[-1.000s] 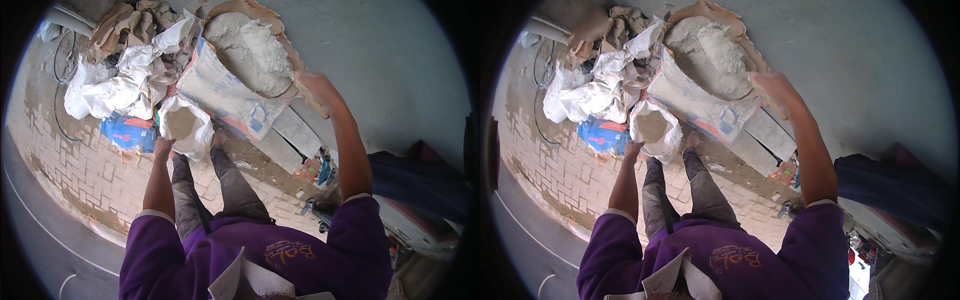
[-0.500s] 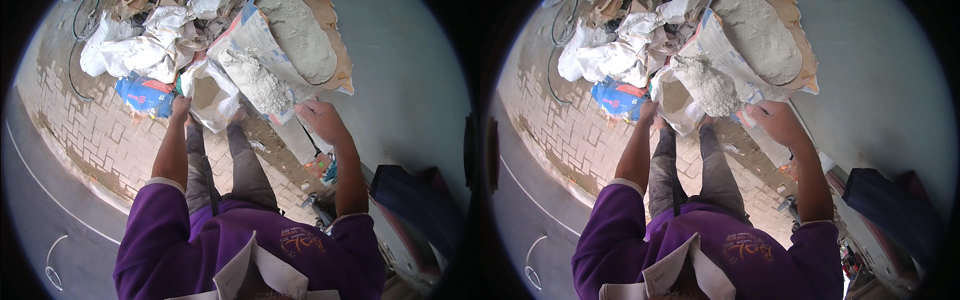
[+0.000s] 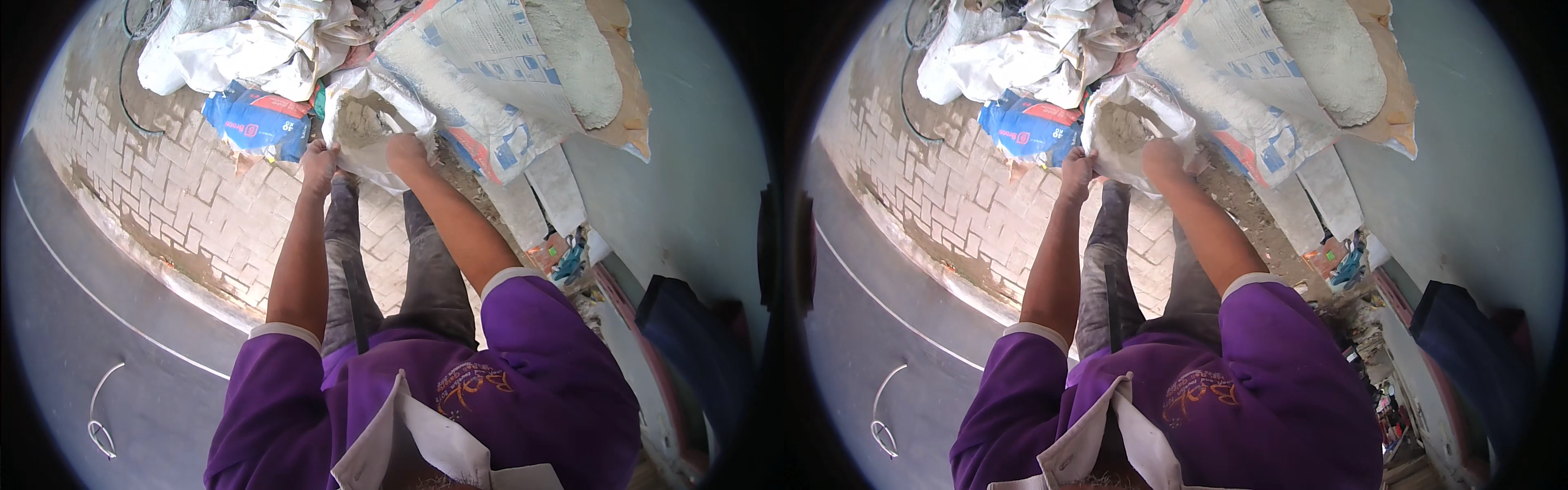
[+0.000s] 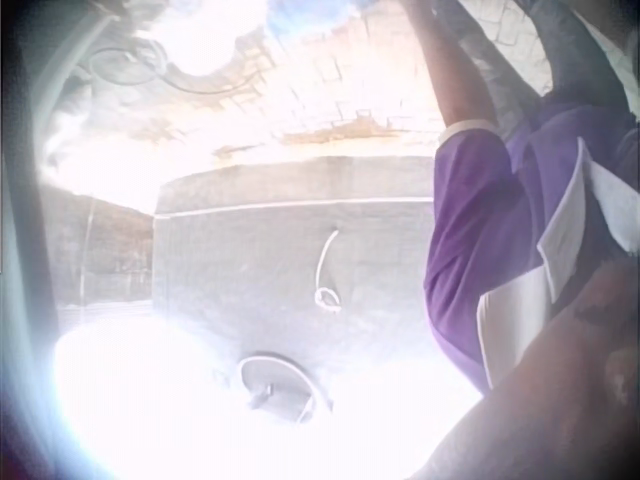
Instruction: The person opens a large bag of white powder and uses a trowel to scoop the powder into a smaller white sack. The person repeatedly scoops and pours the powder, filling the smaller sack.
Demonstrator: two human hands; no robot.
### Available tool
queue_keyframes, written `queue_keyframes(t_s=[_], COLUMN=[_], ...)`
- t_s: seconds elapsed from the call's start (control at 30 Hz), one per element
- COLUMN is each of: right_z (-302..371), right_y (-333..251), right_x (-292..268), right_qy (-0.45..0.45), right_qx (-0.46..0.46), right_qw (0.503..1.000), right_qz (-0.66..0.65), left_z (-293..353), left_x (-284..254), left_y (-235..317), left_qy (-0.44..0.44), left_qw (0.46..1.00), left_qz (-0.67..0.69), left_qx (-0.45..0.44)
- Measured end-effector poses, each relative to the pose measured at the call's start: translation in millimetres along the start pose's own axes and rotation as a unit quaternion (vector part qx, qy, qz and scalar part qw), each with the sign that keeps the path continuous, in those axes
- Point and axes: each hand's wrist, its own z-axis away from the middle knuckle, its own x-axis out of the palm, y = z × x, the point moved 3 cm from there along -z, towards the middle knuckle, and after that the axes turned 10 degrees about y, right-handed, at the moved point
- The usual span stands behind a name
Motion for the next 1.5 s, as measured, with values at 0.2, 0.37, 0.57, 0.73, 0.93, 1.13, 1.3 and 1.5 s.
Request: queue_keyframes(t_s=[0.2,0.37,0.57,0.73,0.93,1.13,1.3,1.5], right_z=[66,212,276,182,110,87,76,60], right_y=[18,74,141,185,201,186,174,187], right_x=[-39,-164,-310,-371,-359,-357,-358,-356], right_qy=[0.045,0.112,0.408,0.373,0.367,0.295,0.285,0.233], right_qx=[0.087,0.004,0.025,0.171,0.132,0.138,0.129,0.119], right_qw=[0.995,0.958,0.894,0.902,0.916,0.945,0.949,0.962], right_qz=[-0.011,-0.265,-0.186,0.139,0.095,0.002,-0.039,-0.079], left_z=[-4,-10,-15,-16,9,68,91,86], left_x=[-12,-14,-5,-5,-5,98,203,242], left_y=[-5,-8,-4,4,27,127,236,279], left_qy=[0.013,0.034,-0.017,0.036,0.13,0.033,-0.157,-0.245], left_qw=[0.994,0.988,0.988,0.965,0.932,0.961,0.972,0.96], left_qz=[-0.108,-0.144,-0.155,-0.248,-0.32,-0.131,0.048,-0.004], left_qx=[0.001,0.034,-0.003,0.079,0.114,0.242,0.168,0.138])
